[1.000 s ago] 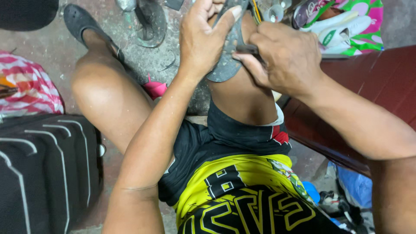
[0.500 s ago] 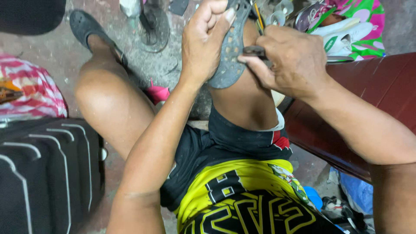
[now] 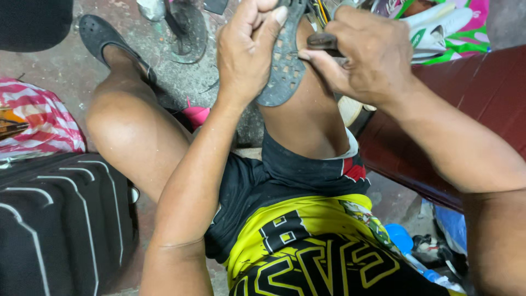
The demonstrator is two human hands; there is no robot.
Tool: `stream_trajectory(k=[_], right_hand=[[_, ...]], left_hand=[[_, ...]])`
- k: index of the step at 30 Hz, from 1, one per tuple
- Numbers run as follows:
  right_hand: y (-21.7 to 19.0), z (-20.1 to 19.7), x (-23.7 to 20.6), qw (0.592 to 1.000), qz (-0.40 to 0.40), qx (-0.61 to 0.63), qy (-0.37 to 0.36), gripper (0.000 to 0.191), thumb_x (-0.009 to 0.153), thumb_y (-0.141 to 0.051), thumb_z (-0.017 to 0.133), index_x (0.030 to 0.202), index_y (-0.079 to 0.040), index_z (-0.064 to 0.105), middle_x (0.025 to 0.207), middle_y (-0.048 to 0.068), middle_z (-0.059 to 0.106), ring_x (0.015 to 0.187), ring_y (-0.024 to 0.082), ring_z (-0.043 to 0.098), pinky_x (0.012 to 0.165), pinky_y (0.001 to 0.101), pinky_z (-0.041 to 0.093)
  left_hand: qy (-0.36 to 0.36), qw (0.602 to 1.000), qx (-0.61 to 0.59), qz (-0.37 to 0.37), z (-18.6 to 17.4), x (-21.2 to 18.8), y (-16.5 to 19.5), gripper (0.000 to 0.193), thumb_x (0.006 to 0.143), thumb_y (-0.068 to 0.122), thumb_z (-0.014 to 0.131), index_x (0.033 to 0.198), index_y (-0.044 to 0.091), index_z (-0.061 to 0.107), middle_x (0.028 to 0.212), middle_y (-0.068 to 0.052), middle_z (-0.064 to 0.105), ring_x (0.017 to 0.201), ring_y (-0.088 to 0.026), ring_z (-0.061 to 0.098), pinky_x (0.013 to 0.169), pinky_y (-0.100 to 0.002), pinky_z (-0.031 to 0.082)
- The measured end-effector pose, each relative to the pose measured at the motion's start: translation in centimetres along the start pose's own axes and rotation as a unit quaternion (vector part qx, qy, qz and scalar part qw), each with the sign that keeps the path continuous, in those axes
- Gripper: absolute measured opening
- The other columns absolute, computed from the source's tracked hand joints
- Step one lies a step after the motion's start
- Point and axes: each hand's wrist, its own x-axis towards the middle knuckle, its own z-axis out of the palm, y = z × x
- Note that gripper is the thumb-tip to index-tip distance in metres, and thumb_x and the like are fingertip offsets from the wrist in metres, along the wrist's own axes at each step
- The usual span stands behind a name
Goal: The person sits on the floor and uses a knife to scrape and clean the sole of a black sandal. They then wipe the sandal with a cloth and continue scraping the sole with the knife.
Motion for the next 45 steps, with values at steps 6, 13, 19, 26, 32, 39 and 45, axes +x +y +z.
stream_trajectory(k=[6,13,19,26,32,39,45], right_hand=[[-0.2,0.3,-0.4,0.999,0.003,0.038,0.002,0.027,0.098,-0.025,0.087,0.092,-0.006,0.069,0.079,0.009,0.054,0.069,0.026,0.059,0.059,0.0380,0.045],[0.4,0.2,-0.7,0.997,0.019,0.076,-0.021,0.030,0.098,-0.028,0.087,0.089,-0.008,0.066,0.083,0.008,0.058,0.073,0.028,0.063,0.064,0.0396,0.047],[2.0,0.3,0.3,0.999,0.014,0.034,0.026,0.023,0.099,-0.020,0.082,0.097,-0.002,0.068,0.084,0.010,0.058,0.074,0.027,0.062,0.065,0.0368,0.047],[1.5,0.7,2.1,1.000,-0.018,0.016,0.008,0.030,0.098,-0.024,0.085,0.091,-0.002,0.066,0.082,0.010,0.057,0.075,0.028,0.062,0.065,0.0376,0.047],[1.3,1.2,2.8,1.000,-0.013,-0.022,0.005,0.030,0.098,-0.025,0.084,0.090,-0.003,0.065,0.083,0.009,0.057,0.077,0.028,0.061,0.065,0.0373,0.046],[0.0,0.2,2.2,0.999,0.028,-0.016,-0.035,0.029,0.100,-0.028,0.084,0.091,-0.006,0.069,0.082,0.007,0.059,0.074,0.027,0.063,0.066,0.0387,0.048],[0.1,0.7,2.9,1.000,0.009,-0.004,0.014,0.023,0.098,-0.022,0.084,0.093,-0.003,0.070,0.083,0.009,0.062,0.077,0.028,0.064,0.064,0.0359,0.048]], left_hand=[[0.015,1.000,-0.011,0.006,0.1,-0.3,-0.5,0.019,0.104,0.012,0.070,0.120,0.002,0.065,0.092,-0.002,0.075,0.077,-0.004,0.067,0.069,-0.024,0.057],[-0.068,0.990,-0.119,-0.024,-0.8,0.3,0.6,0.017,0.107,0.012,0.065,0.119,0.000,0.063,0.108,-0.003,0.069,0.090,-0.004,0.061,0.083,-0.024,0.053],[-0.085,0.991,-0.091,0.049,-1.1,-0.2,0.6,0.020,0.111,0.017,0.059,0.104,-0.001,0.062,0.115,-0.006,0.062,0.109,-0.010,0.056,0.103,-0.028,0.044],[-0.094,0.983,-0.066,-0.145,-2.2,3.9,-1.0,0.032,0.105,0.032,0.064,0.098,0.001,0.068,0.094,-0.002,0.067,0.086,-0.008,0.059,0.084,-0.029,0.052],[-0.058,0.992,0.015,-0.111,-0.7,4.6,-1.9,0.028,0.095,0.029,0.073,0.089,0.001,0.072,0.076,-0.001,0.067,0.068,-0.006,0.055,0.063,-0.027,0.046],[0.000,0.993,0.020,-0.114,-0.4,3.6,-1.6,0.025,0.098,0.025,0.071,0.088,0.002,0.069,0.070,0.000,0.063,0.066,-0.005,0.053,0.061,-0.027,0.045],[0.008,0.998,-0.027,-0.051,-0.6,2.6,-2.0,0.022,0.101,0.022,0.069,0.095,0.001,0.064,0.079,-0.002,0.064,0.074,-0.008,0.056,0.069,-0.029,0.049]])
